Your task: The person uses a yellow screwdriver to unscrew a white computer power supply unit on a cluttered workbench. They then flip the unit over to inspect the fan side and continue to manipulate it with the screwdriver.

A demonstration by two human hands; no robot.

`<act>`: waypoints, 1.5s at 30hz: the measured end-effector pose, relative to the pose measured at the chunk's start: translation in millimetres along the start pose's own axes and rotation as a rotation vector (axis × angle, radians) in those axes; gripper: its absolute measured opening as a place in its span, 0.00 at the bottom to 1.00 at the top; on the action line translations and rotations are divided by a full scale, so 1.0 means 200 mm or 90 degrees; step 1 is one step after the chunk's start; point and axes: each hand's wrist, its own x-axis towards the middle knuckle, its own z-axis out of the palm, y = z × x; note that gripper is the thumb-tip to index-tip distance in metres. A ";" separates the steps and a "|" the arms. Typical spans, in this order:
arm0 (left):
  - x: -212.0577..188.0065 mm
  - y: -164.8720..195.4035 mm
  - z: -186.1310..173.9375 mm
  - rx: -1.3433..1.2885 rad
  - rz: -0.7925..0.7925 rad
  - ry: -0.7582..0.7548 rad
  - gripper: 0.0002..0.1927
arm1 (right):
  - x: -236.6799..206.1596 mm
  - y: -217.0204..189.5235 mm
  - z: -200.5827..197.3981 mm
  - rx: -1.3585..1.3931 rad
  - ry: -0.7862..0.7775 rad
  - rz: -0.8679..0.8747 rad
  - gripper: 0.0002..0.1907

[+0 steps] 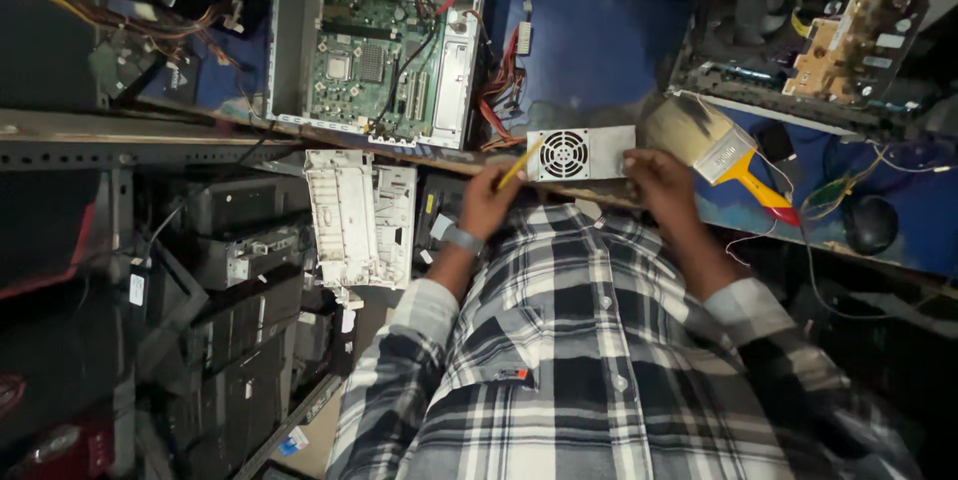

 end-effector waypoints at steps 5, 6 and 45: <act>-0.13 0.16 -0.03 0.241 0.196 -0.176 0.11 | -0.11 0.09 -0.08 0.022 0.002 -0.147 0.14; -0.12 0.19 -0.03 0.273 0.250 -0.223 0.11 | -0.14 0.10 -0.10 0.060 0.005 -0.160 0.16; 0.25 0.40 0.10 0.536 0.396 -0.250 0.58 | -0.17 0.19 -0.09 -0.379 0.302 -0.212 0.12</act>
